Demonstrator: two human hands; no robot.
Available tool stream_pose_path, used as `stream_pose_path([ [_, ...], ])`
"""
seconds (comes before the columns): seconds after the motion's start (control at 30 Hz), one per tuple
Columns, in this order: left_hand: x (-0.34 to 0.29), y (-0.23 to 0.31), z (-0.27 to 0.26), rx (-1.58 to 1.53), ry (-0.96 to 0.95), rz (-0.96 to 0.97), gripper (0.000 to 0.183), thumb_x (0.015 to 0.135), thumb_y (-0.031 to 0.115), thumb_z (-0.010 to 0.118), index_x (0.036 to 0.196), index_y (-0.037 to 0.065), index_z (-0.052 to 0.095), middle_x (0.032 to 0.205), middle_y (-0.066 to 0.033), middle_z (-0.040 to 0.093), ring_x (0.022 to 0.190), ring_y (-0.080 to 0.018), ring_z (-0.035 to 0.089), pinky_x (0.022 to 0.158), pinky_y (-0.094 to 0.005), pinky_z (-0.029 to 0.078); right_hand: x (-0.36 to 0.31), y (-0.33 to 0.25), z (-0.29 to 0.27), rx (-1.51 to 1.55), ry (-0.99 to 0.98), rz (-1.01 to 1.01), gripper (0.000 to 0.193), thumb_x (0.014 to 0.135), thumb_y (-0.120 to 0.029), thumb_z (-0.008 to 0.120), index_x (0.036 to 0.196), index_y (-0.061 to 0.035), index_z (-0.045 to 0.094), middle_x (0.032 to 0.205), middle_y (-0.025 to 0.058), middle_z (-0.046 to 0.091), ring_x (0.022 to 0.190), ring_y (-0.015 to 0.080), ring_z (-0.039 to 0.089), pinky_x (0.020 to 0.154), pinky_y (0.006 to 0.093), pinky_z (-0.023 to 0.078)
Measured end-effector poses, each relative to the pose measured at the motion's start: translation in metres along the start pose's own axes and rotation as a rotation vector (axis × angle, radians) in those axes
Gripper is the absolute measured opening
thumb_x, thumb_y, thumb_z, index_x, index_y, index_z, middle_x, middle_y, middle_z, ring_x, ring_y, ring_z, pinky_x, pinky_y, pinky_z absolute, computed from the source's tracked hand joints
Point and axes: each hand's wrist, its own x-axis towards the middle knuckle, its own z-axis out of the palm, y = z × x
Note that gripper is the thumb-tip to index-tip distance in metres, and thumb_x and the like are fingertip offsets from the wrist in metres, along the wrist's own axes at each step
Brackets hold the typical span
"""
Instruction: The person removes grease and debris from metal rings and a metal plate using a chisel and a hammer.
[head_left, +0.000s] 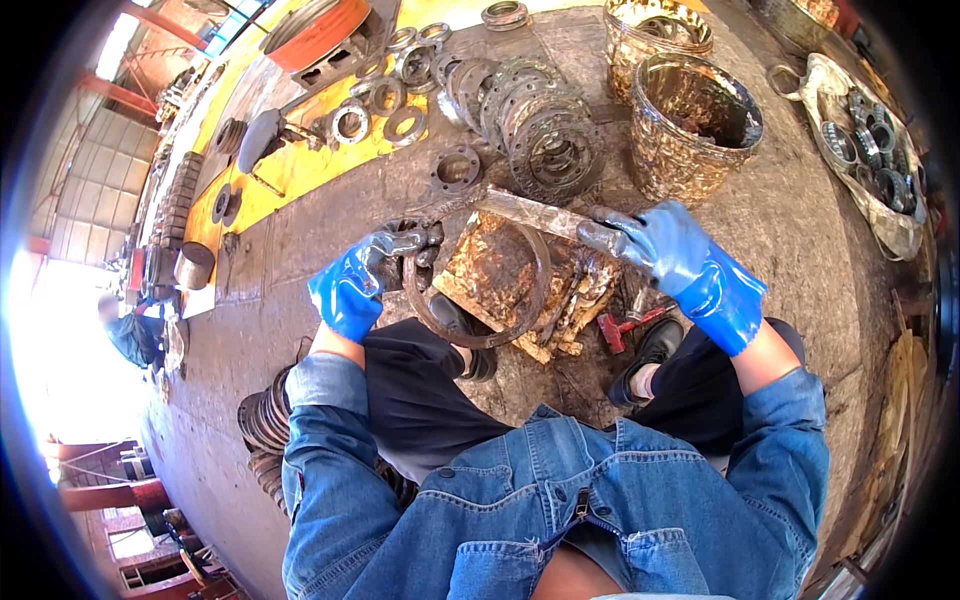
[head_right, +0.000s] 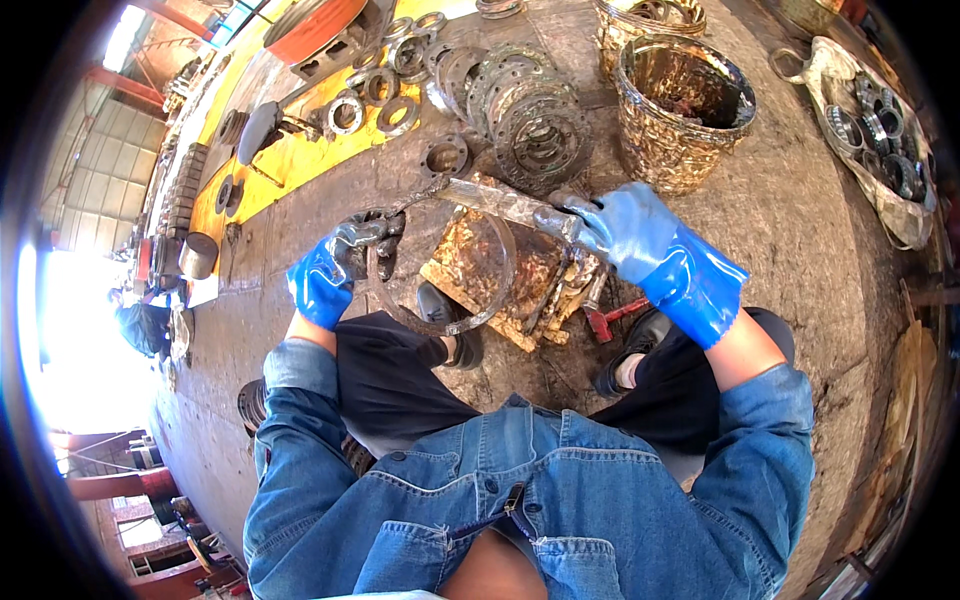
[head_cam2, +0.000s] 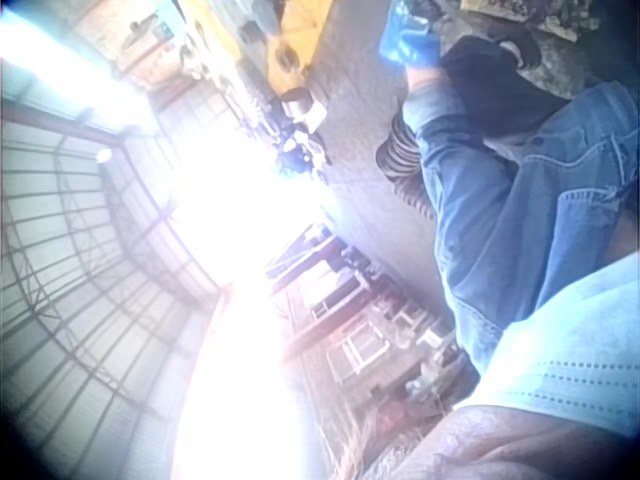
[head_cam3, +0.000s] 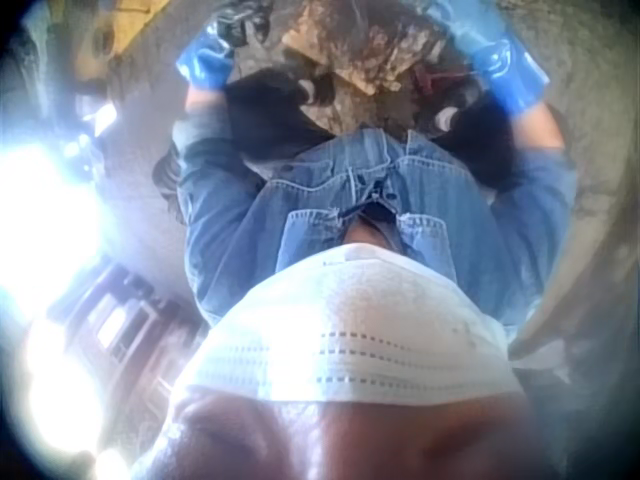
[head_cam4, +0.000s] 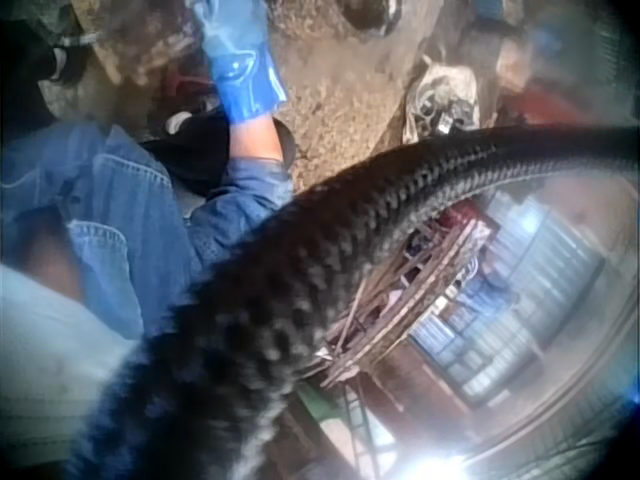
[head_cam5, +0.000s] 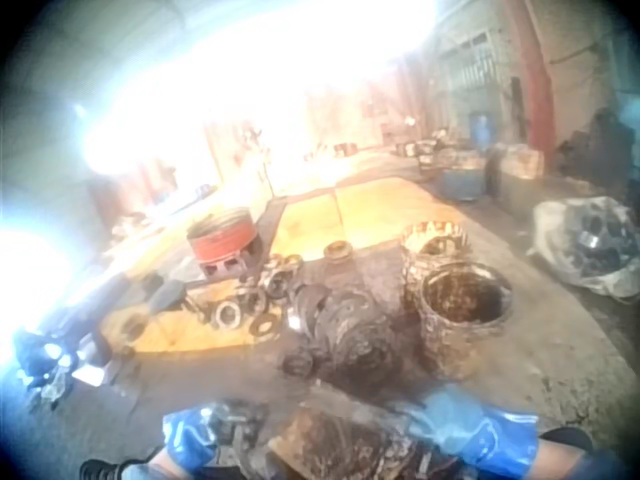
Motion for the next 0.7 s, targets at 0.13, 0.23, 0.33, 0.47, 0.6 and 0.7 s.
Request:
stream_pose_path([
  [0.13, -0.009, 0.001, 0.014, 0.221, 0.052, 0.079, 0.032, 0.084, 0.014, 0.062, 0.116, 0.008, 0.058, 0.084, -0.0081, 0.065, 0.075, -0.0252, 0.064, 0.062, -0.0364, 0.050, 0.005, -0.006, -0.007, 0.034, -0.106, 0.039, 0.048, 0.088, -0.020, 0.051, 0.136, -0.0260, 0.044, 0.075, 0.0117, 0.062, 0.064, 0.0317, 0.061, 0.058, 0.0426, 0.051],
  [0.23, -0.011, 0.006, 0.034, 0.632, 0.118, 0.240, 0.033, 0.084, 0.013, 0.061, 0.117, 0.009, 0.058, 0.085, -0.0086, 0.066, 0.076, -0.0254, 0.064, 0.063, -0.0359, 0.050, 0.005, -0.009, -0.003, 0.123, -0.094, 0.120, 0.048, 0.089, -0.024, 0.051, 0.136, -0.0242, 0.045, 0.076, 0.0120, 0.063, 0.064, 0.0330, 0.061, 0.059, 0.0435, 0.050],
  [0.33, -0.013, 0.014, 0.068, 1.348, 0.194, 0.536, 0.034, 0.083, 0.012, 0.060, 0.118, 0.010, 0.059, 0.087, -0.0090, 0.067, 0.078, -0.0257, 0.065, 0.064, -0.0354, 0.050, 0.007, -0.007, 0.003, 0.261, -0.001, 0.162, 0.056, 0.081, -0.017, 0.061, 0.135, -0.0207, 0.047, 0.084, 0.0144, 0.064, 0.067, 0.0355, 0.060, 0.062, 0.0434, 0.050],
  [0.47, 0.013, 0.001, 0.089, 1.788, 0.341, 0.658, 0.036, 0.083, 0.010, 0.059, 0.119, 0.011, 0.059, 0.089, -0.0096, 0.068, 0.079, -0.0261, 0.066, 0.064, -0.0347, 0.050, 0.000, 0.023, 0.063, 0.907, 0.417, 0.219, 0.050, 0.082, -0.008, 0.063, 0.130, -0.0116, 0.052, 0.098, 0.0091, 0.065, 0.069, 0.0209, 0.060, 0.062, 0.0319, 0.049],
  [0.6, 0.039, -0.026, 0.053, 1.586, 0.383, 0.474, 0.032, 0.088, 0.010, 0.059, 0.120, 0.006, 0.058, 0.107, -0.0067, 0.065, 0.092, -0.0198, 0.062, 0.078, -0.0281, 0.049, 0.015, 0.038, 0.070, 1.641, 0.850, 1.009, 0.038, 0.093, -0.022, 0.059, 0.126, -0.0042, 0.056, 0.089, 0.0046, 0.067, 0.064, 0.0129, 0.059, 0.057, 0.0236, 0.045],
  [0.7, 0.082, -0.015, 0.091, 0.367, 0.134, 0.410, 0.030, 0.089, 0.011, 0.062, 0.117, 0.002, 0.057, 0.107, -0.0063, 0.064, 0.090, -0.0182, 0.062, 0.077, -0.0275, 0.049, 0.003, 0.091, 0.068, 2.160, 1.213, 1.364, 0.033, 0.095, -0.036, 0.054, 0.103, -0.0046, 0.060, 0.082, 0.0109, 0.067, 0.057, 0.0202, 0.061, 0.045, 0.0312, 0.050],
])
